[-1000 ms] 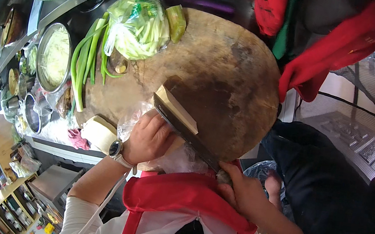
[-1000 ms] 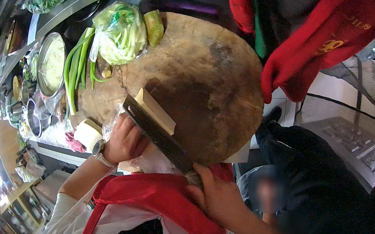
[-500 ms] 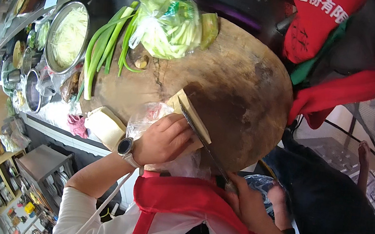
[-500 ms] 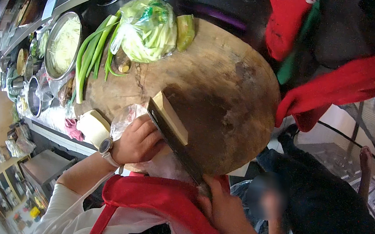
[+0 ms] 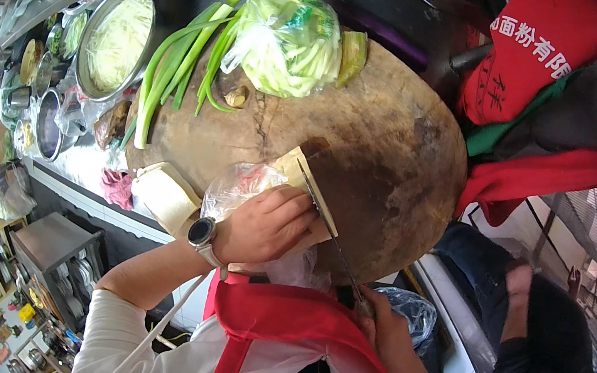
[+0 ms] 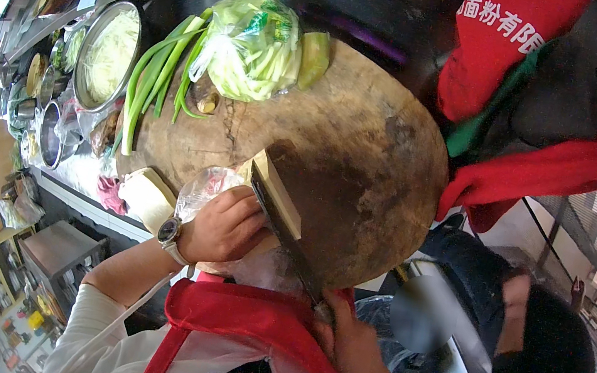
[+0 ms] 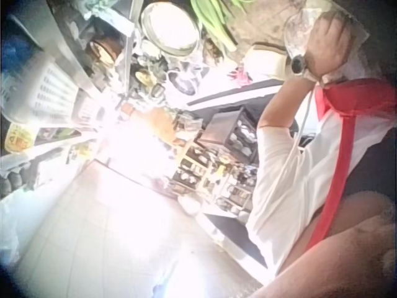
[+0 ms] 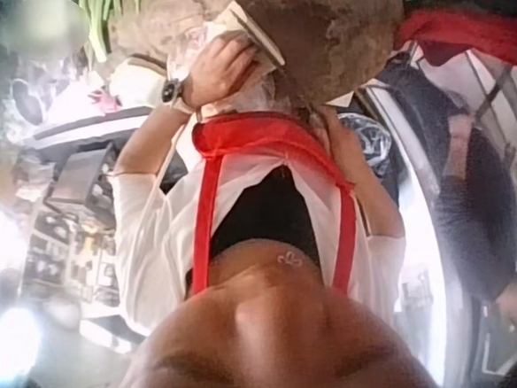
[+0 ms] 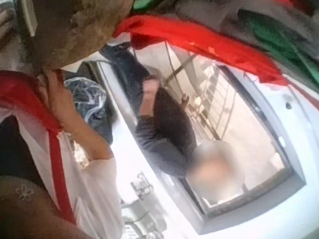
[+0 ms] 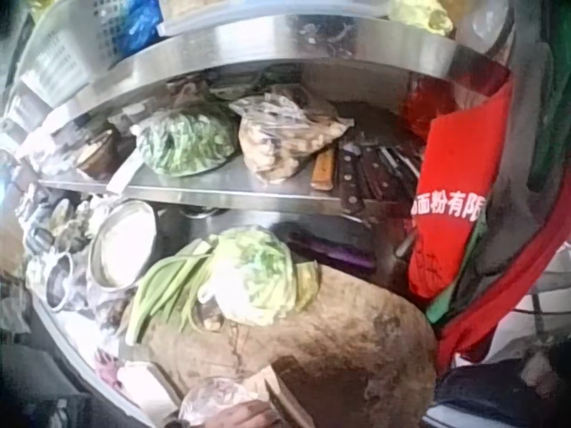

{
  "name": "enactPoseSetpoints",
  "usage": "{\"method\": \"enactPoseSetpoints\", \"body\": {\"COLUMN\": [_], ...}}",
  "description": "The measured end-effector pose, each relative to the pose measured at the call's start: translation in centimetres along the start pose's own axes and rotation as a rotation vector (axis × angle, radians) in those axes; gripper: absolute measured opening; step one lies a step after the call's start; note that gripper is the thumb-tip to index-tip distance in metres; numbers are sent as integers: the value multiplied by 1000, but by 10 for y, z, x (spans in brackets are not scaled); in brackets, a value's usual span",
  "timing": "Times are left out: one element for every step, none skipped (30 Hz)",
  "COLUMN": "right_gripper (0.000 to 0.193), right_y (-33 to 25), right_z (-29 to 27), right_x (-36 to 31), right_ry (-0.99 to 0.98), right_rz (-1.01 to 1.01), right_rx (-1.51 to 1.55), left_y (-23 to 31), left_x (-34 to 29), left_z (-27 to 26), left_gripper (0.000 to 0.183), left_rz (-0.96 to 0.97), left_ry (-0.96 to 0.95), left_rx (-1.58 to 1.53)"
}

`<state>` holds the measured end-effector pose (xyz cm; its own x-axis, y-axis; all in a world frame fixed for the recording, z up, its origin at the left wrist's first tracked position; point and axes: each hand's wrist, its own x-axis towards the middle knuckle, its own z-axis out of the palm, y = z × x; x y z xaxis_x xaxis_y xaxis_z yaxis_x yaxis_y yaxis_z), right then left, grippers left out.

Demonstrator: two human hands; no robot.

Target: The person slices a block of white tofu into thin rectangular pieces using a large cleaver on a wooden cutting board. The person then places the sliced tofu into a metal bowl and moves to a wok station to mix a bowl of chopped vegetables.

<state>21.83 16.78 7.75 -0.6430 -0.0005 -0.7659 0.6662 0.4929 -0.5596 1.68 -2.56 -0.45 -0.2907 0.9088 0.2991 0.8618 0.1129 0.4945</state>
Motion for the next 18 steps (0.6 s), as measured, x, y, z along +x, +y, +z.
{"method": "enactPoseSetpoints", "body": {"right_gripper": [48,51,50,50,49,49,48,47,46,45,43,42,41,40,39,39,39,39], "right_y": [7,11,10,8,7,6,5,4,2,-1,-4,-6,-9,-10,-11,-11,-9,-8], "right_z": [6,8,7,6,5,4,4,4,3,2,1,0,-1,-2,-2,-2,-1,1], "right_x": [1,3,4,6,8,9,9,10,13,16,18,21,23,25,27,30,33,36], "right_ry": [32,64,64,64,62,38,14,-9,-6,-2,2,-14,-29,-44,-36,-29,-26,-18], "right_rz": [-42,-85,-92,-99,-107,-56,-6,45,41,38,34,54,74,95,87,79,76,76], "right_rx": [9,18,35,51,66,45,24,3,19,36,54,73,93,113,86,60,31,17], "left_y": [0,0,0,0,-1,-1,-1,-2,-2,-2,-3,-3,-2,-3,-3,-3,-3,-3], "left_x": [0,0,0,1,1,0,0,0,0,0,1,0,-1,-1,-1,0,-1,-1], "left_z": [0,0,-1,-2,-3,-3,-4,-4,-4,-4,-5,-5,-5,-5,-6,-8,-8,-7], "left_gripper": [33,33,33,33,33,33,33,33,34,36,38,38,37,37,36,36,35,35], "left_rz": [-7,-14,-16,-18,-21,-24,-27,-29,-25,-21,-15,-21,-26,-31,-34,-37,-44,-44], "left_ry": [-4,-7,-15,-23,-29,-34,-38,-42,-40,-38,-36,-46,-57,-68,-68,-68,-67,-69], "left_rx": [-3,-6,-12,-18,-23,-23,-23,-22,-19,-16,-13,-18,-24,-29,-37,-45,-59,-56]}}
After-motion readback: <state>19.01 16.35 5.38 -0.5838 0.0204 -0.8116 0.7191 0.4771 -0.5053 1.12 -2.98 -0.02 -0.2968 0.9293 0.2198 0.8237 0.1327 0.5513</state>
